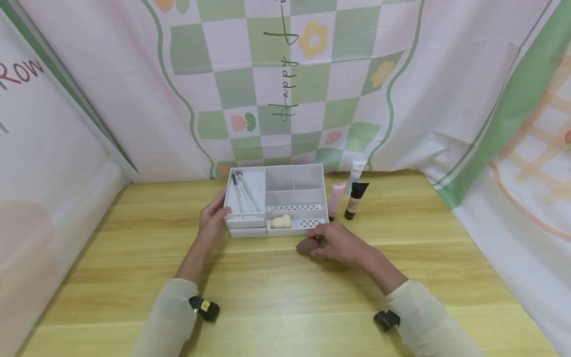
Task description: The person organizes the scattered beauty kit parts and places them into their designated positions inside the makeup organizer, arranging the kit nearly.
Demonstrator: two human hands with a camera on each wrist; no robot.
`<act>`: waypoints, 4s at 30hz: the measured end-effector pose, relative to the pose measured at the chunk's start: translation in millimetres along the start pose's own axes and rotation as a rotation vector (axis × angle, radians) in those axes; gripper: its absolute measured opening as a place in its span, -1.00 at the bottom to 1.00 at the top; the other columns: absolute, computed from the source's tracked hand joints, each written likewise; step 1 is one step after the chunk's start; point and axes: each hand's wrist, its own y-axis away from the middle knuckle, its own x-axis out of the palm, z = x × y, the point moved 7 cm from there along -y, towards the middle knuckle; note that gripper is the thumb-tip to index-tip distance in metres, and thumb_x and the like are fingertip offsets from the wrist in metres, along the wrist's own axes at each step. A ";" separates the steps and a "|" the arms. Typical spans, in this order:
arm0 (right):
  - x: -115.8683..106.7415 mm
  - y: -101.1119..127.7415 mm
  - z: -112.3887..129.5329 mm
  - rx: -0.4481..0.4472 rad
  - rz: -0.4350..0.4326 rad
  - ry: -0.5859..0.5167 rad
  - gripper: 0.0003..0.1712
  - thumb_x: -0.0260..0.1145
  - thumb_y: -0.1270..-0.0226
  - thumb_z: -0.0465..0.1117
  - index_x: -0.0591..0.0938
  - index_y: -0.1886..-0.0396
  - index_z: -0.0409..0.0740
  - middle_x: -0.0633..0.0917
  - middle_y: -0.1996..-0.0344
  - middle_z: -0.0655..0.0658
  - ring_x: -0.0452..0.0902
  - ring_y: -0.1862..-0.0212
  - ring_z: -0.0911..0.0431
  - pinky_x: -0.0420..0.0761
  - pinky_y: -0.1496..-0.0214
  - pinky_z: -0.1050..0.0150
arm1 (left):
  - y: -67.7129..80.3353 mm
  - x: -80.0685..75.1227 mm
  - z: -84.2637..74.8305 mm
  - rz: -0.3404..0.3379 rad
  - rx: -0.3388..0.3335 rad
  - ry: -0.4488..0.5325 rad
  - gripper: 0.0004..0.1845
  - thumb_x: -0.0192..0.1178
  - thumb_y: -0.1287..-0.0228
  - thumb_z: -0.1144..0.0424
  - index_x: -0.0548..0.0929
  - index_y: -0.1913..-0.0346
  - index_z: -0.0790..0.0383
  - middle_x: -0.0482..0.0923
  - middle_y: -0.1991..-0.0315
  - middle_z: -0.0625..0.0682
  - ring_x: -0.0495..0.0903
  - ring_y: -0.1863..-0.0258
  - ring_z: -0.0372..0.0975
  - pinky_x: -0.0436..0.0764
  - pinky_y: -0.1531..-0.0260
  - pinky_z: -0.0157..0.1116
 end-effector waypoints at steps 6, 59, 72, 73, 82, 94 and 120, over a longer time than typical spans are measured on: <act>0.0 0.0 -0.3 0.011 0.000 -0.008 -0.57 0.53 -0.17 -0.22 0.72 -0.06 -0.20 0.80 0.08 -0.12 0.69 0.13 0.19 0.75 0.10 0.40 | 0.0 -0.5 1.4 -0.009 -0.017 0.000 -0.35 -0.07 -0.39 0.51 0.19 -0.54 0.37 0.08 -0.63 0.16 0.10 -0.63 -0.04 0.22 -0.60 -0.22; -36.8 -1.5 -4.3 0.024 -0.127 -0.034 -0.61 0.47 -0.25 -0.26 0.70 -0.08 -0.25 0.80 0.09 -0.15 0.72 0.05 0.01 0.80 -0.01 0.01 | -0.4 -1.3 3.0 -0.016 -0.002 -0.013 -0.35 -0.05 -0.38 0.50 0.21 -0.53 0.34 0.10 -0.62 0.17 0.12 -0.62 0.01 0.29 -0.55 -0.28; -40.3 -6.1 -7.5 0.055 -0.142 -0.001 -0.54 0.43 -0.31 -0.25 0.65 -0.18 -0.31 0.79 0.04 -0.22 0.72 0.04 0.01 0.81 0.01 0.08 | -0.6 -0.8 3.9 -0.013 -0.004 0.019 -0.35 -0.06 -0.37 0.52 0.19 -0.53 0.37 0.10 -0.61 0.20 0.13 -0.62 0.00 0.28 -0.56 -0.28; -40.3 -6.8 -7.9 0.061 -0.143 0.004 -0.54 0.43 -0.31 -0.25 0.65 -0.18 -0.30 0.79 0.05 -0.21 0.71 0.05 0.02 0.81 0.02 0.10 | -0.3 -0.8 4.0 -0.012 -0.008 0.012 -0.35 -0.06 -0.37 0.52 0.19 -0.53 0.36 0.10 -0.61 0.18 0.13 -0.62 0.00 0.27 -0.56 -0.28; -40.8 -13.4 -7.5 0.033 -0.170 0.071 -0.59 0.45 -0.28 -0.26 0.70 -0.11 -0.27 0.80 0.11 -0.20 0.71 0.11 0.03 0.81 0.06 0.10 | -0.8 -1.2 3.8 -0.012 -0.017 0.013 -0.35 -0.05 -0.38 0.51 0.20 -0.54 0.33 0.10 -0.62 0.16 0.14 -0.62 -0.01 0.30 -0.55 -0.27; -38.8 -20.4 -3.7 -0.026 -0.192 0.154 -0.60 0.45 -0.29 -0.24 0.70 -0.09 -0.31 0.80 0.09 -0.23 0.74 0.07 -0.01 0.81 0.01 0.09 | -1.3 -1.5 4.1 -0.016 -0.015 0.015 -0.35 -0.05 -0.38 0.51 0.20 -0.53 0.34 0.11 -0.62 0.17 0.14 -0.62 -0.01 0.31 -0.54 -0.27; -34.2 -27.4 -4.8 0.022 -0.168 0.265 -0.68 0.43 -0.32 -0.24 0.73 -0.04 -0.22 0.76 0.07 -0.17 0.68 0.07 0.01 0.77 0.01 0.08 | -1.0 -2.7 5.9 0.000 -0.015 -0.011 -0.34 -0.05 -0.39 0.50 0.20 -0.55 0.32 0.09 -0.63 0.14 0.12 -0.63 -0.02 0.31 -0.53 -0.30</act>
